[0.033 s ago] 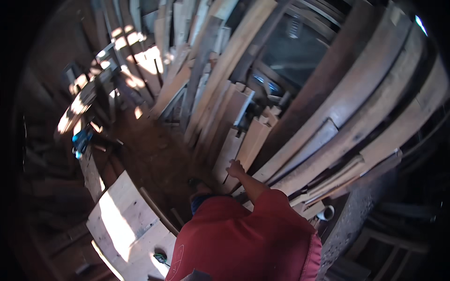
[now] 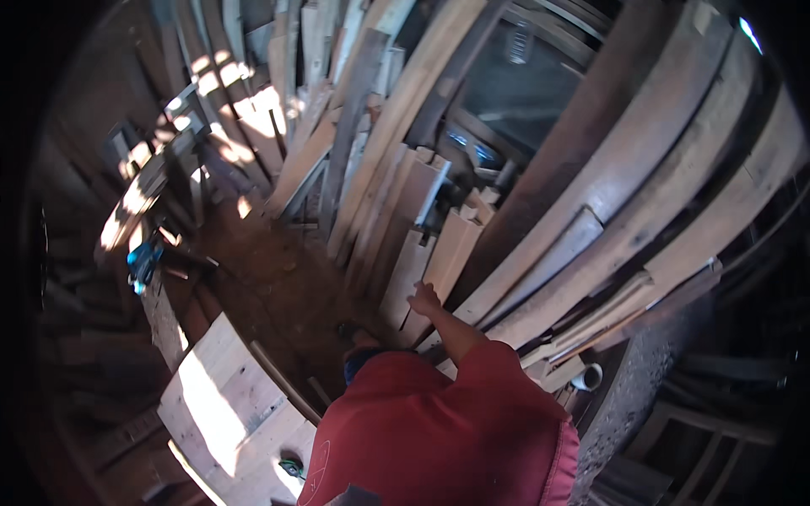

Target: The person places a wood plank across several other boards and hammers a nail into it to secure them together.

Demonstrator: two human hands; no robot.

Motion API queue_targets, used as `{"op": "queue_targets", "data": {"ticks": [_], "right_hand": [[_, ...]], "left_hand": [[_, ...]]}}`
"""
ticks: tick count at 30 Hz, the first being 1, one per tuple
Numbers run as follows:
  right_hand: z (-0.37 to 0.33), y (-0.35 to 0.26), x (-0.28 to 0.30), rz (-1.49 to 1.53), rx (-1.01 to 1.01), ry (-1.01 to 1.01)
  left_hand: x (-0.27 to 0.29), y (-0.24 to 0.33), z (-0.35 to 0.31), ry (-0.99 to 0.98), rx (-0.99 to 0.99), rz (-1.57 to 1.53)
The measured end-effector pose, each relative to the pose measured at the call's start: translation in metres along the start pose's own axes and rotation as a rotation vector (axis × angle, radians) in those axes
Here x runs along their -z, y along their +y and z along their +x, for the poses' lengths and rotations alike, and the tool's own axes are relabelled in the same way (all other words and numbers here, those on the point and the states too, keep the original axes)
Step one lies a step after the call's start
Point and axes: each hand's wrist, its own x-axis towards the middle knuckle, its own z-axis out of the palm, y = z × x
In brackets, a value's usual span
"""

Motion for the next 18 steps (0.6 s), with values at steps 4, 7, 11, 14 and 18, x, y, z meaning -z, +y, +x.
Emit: {"op": "queue_targets", "data": {"ticks": [4,7,11,14,18], "right_hand": [[-0.006,-0.004,0.066,0.141,0.012,0.494],[-0.027,-0.037,0.142,0.138,0.081,0.823],[-0.075,-0.059,0.268,-0.002,0.181,1.390],[-0.106,-0.048,0.333,-0.042,0.035,1.639],[-0.123,-0.009,0.362,-0.126,-0.093,1.633]], "left_hand": [[-0.011,0.051,0.004,-0.016,-0.153,0.040],[-0.017,0.075,0.008,-0.009,-0.225,0.080],[-0.024,0.104,0.007,-0.018,-0.342,0.098],[-0.032,0.126,-0.004,-0.018,-0.407,0.108],[-0.038,0.134,-0.012,-0.017,-0.460,0.122]]}}
